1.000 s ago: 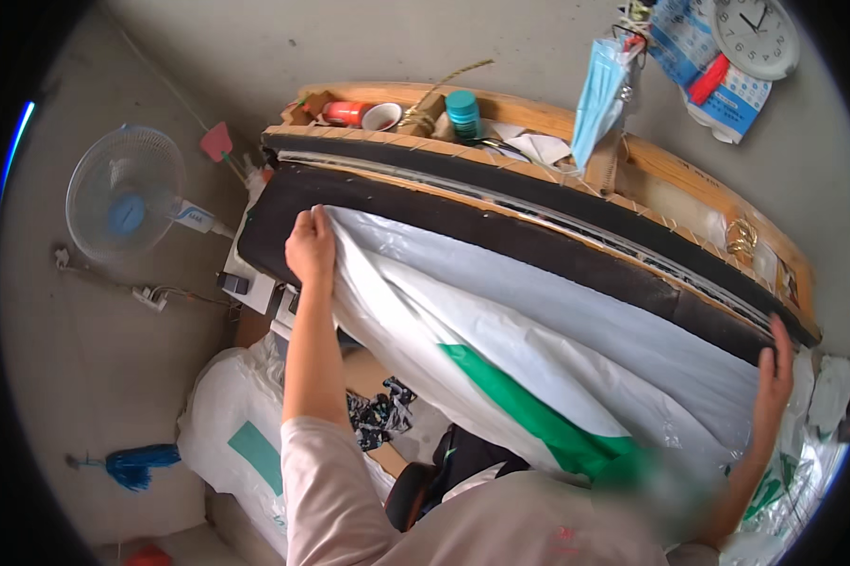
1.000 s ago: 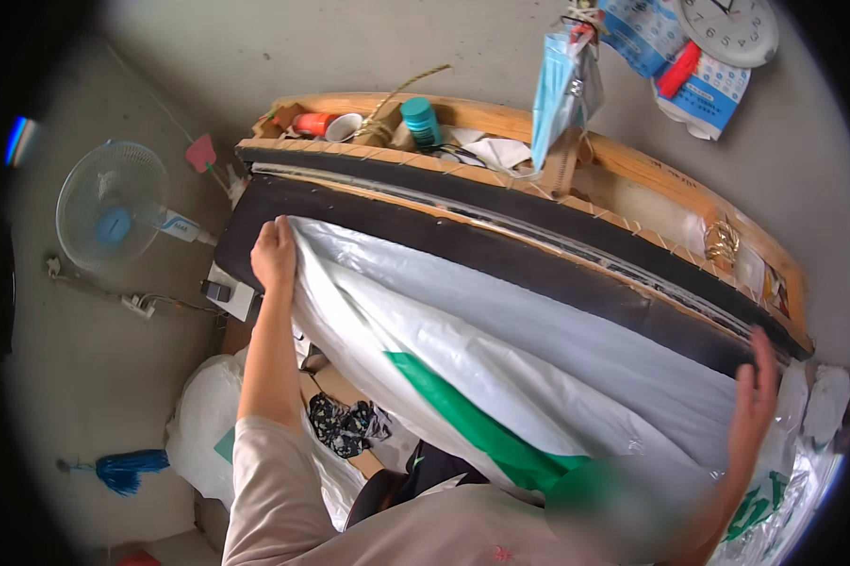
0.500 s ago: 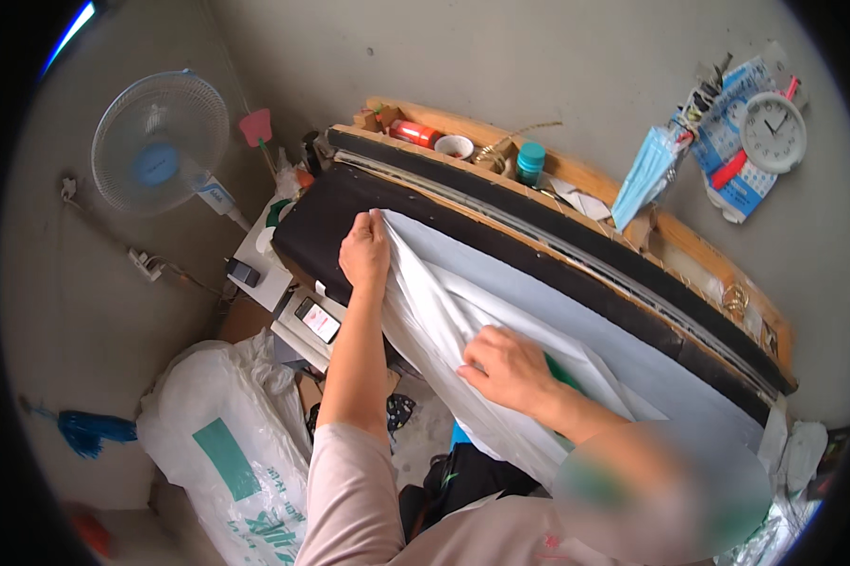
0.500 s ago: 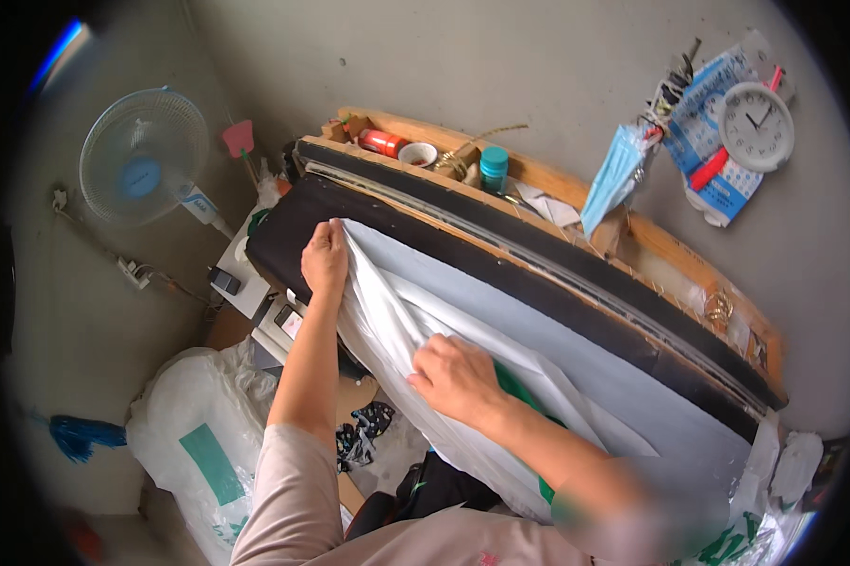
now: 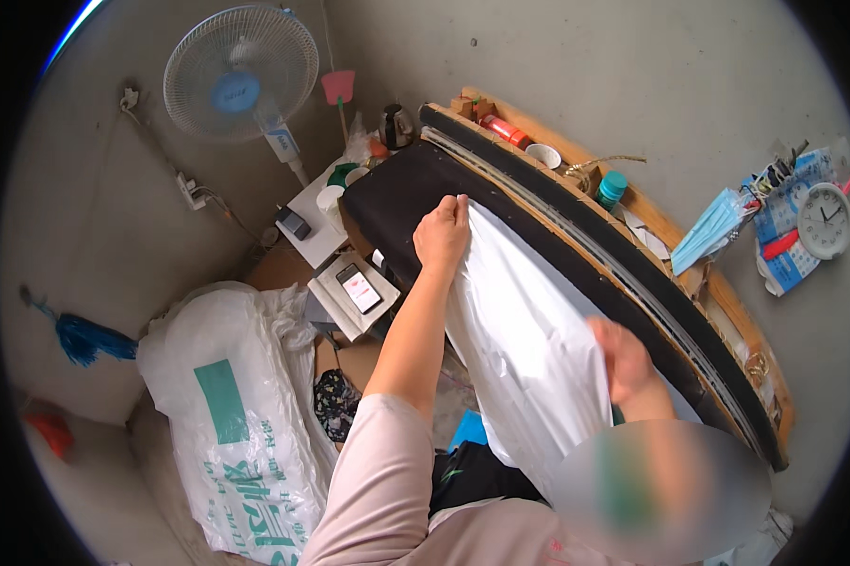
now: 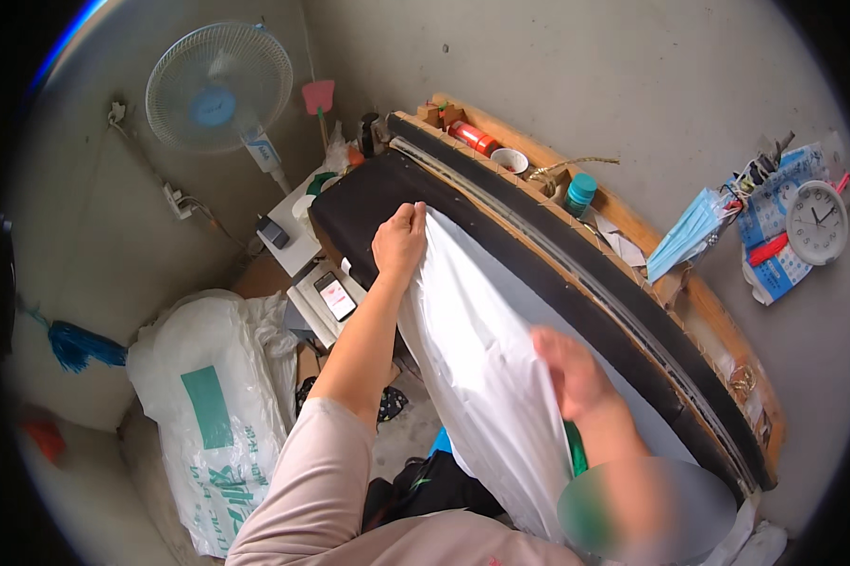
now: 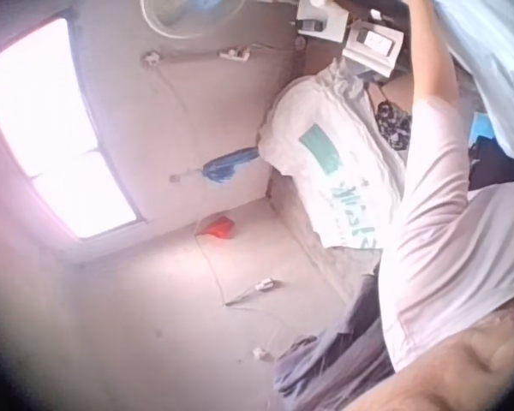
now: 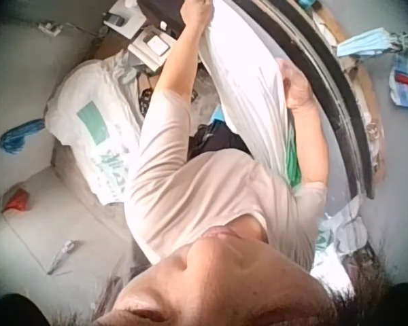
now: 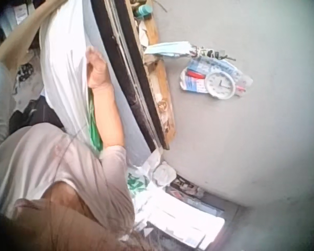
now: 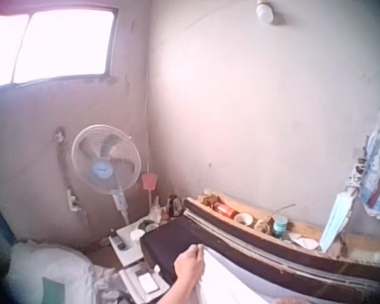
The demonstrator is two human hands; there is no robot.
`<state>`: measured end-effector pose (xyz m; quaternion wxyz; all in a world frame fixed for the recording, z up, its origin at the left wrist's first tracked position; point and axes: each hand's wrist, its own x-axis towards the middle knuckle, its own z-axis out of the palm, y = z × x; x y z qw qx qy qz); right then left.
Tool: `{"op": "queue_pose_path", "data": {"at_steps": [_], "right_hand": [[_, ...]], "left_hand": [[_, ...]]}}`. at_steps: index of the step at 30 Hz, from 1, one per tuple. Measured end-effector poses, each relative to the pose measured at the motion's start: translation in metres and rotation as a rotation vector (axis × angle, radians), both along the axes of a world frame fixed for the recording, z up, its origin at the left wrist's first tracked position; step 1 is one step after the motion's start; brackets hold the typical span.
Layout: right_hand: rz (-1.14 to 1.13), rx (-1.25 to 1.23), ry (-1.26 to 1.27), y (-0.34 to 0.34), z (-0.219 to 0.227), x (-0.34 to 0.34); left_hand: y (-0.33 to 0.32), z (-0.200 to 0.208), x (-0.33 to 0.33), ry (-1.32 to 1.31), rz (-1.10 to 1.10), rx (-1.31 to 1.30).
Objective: Fold and organize large white and green plastic sheets on a workspace.
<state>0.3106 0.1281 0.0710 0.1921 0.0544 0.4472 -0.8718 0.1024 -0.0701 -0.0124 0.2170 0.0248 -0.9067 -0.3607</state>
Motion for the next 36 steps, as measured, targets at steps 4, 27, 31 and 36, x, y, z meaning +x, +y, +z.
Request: {"op": "queue_pose_path", "data": {"at_steps": [4,27,31,36], "right_hand": [[0.436,0.195,-0.076,0.090,0.025,0.143],[-1.509,2.330,-0.336,0.301,0.245,0.589],[-1.624,1.905,-0.282,0.313,0.219,0.470],[-0.237,2.382,-0.111,0.207,0.047,0.380]], "left_hand": [[-0.010,-0.001,-0.001,-0.013,-0.015,-0.111],[-0.008,-0.036,-0.048,-0.032,-0.256,-0.543],[0.000,-0.026,-0.036,-0.032,-0.278,-0.506],[-0.021,-0.019,-0.038,-0.135,-0.249,-0.442]]}}
